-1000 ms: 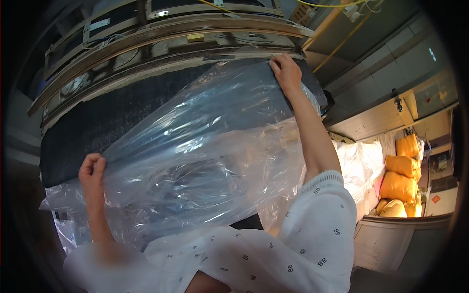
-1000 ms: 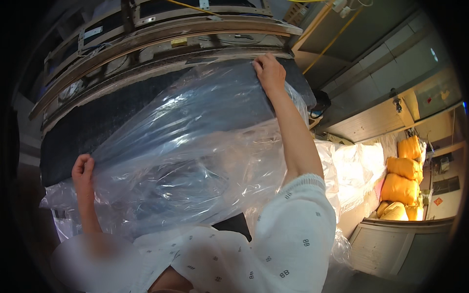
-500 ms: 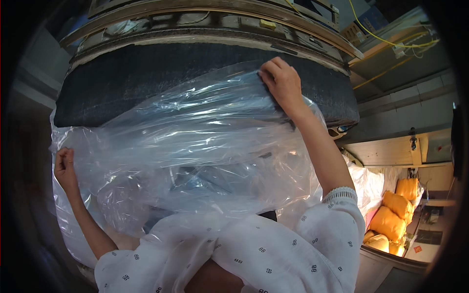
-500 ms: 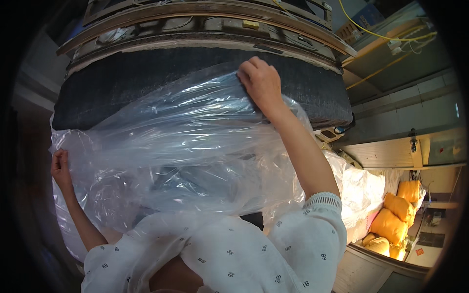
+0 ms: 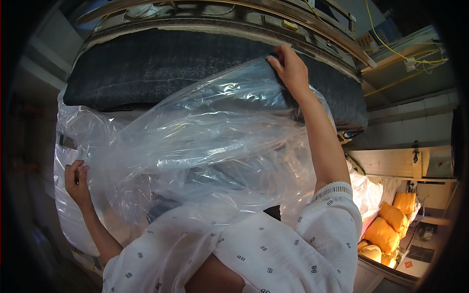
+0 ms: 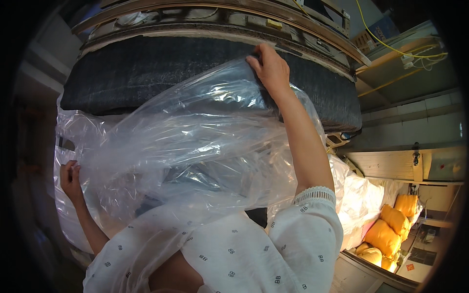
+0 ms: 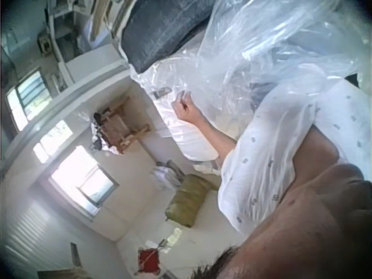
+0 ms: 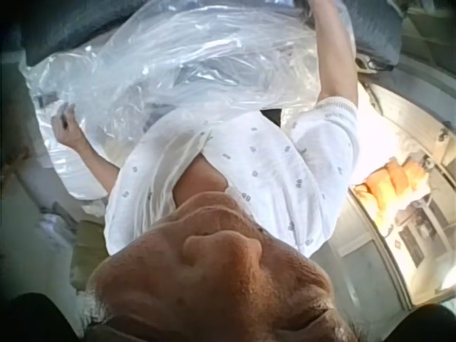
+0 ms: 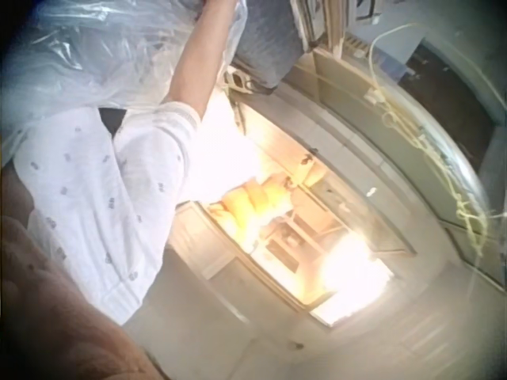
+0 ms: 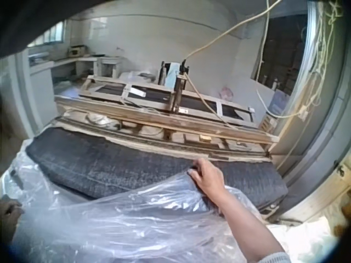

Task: Wrapping a large grey component in a clear plastic protective sheet.

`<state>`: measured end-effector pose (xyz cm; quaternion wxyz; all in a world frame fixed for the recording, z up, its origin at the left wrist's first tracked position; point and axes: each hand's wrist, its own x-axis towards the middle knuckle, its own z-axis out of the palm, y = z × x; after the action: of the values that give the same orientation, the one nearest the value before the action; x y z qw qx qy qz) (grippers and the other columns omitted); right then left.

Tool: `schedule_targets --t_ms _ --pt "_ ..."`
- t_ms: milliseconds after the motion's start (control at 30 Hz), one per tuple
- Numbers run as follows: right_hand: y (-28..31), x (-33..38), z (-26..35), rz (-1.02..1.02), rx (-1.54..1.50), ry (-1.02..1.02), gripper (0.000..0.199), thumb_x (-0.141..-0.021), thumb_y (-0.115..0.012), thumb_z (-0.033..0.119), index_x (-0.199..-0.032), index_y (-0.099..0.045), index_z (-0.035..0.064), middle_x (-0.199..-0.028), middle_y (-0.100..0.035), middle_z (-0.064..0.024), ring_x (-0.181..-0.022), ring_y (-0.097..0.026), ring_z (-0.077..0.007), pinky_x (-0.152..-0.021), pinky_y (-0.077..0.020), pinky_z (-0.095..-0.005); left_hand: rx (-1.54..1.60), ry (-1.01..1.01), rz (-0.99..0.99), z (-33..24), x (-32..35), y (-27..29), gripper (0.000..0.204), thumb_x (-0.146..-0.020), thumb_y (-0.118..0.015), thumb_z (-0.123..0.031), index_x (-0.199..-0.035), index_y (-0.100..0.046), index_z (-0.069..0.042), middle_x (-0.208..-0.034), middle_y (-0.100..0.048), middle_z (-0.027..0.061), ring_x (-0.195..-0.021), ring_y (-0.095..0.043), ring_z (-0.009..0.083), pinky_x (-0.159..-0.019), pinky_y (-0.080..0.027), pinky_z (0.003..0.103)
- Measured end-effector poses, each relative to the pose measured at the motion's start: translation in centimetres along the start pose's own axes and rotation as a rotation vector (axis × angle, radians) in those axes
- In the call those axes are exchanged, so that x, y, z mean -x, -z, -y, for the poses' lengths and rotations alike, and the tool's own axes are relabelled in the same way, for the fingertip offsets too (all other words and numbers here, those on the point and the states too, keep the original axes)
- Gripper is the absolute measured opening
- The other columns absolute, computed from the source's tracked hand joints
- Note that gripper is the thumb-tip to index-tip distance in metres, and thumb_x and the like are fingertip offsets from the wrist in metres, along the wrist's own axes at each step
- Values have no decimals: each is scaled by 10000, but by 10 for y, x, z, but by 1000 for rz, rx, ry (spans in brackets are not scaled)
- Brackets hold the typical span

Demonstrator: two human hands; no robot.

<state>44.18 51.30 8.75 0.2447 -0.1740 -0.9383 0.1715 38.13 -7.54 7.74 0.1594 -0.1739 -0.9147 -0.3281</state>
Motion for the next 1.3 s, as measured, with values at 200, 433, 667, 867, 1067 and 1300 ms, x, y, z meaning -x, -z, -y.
schedule_targets --t_ms 200,433,667,867,1067,1300 --pt "-5 -16 -10 135 -231 237 189 -776 -645 155 -961 -607 140 -830 -560 -55 -772 -572 -214 -681 -449 -305 120 141 67 34 39 -40 83 -812 -612 -41 -879 -630 4 -767 -533 20 -723 -485 101 -656 -369 215" --pt "50 -21 -4 -79 -1141 -181 145 -887 -574 212 -889 -565 67 -816 -572 23 -715 -505 -71 -663 -424 -226 917 346 -377 -29 -99 -52 215 -909 -532 -251 -1025 -593 -81 -936 -583 -19 -830 -525 109 -740 -408 252" --pt "12 -14 -79 -565 -271 -307 192 -829 -610 208 -819 -557 24 -687 -579 -74 -631 -533 -182 -612 -433 -295 246 -31 -101 -52 -227 -170 252 -890 -554 -255 -921 -639 -20 -815 -622 11 -777 -542 84 -733 -414 211" --pt "5 -41 -114 -609 -242 -300 203 -797 -633 260 -795 -614 59 -806 -572 -99 -726 -553 -247 -696 -436 -334 445 -11 -87 -59 -284 -221 265 -857 -595 -284 -957 -677 -52 -842 -663 20 -801 -574 93 -748 -420 224" --pt "5 -55 -116 -558 -9 -358 237 -757 -650 311 -797 -635 78 -913 -535 -120 -824 -548 -296 -745 -433 -375 486 49 -91 -55 -313 -242 288 -790 -671 -310 -932 -686 -60 -822 -654 11 -756 -564 87 -715 -418 223" --pt "3 -58 -118 -609 114 -493 337 -705 -665 295 -841 -495 37 -971 -437 -167 -940 -460 -340 -835 -377 -411 43 40 -174 -69 -311 -235 336 -772 -666 -353 -742 -562 -35 -626 -448 15 -610 -426 127 -605 -376 269"
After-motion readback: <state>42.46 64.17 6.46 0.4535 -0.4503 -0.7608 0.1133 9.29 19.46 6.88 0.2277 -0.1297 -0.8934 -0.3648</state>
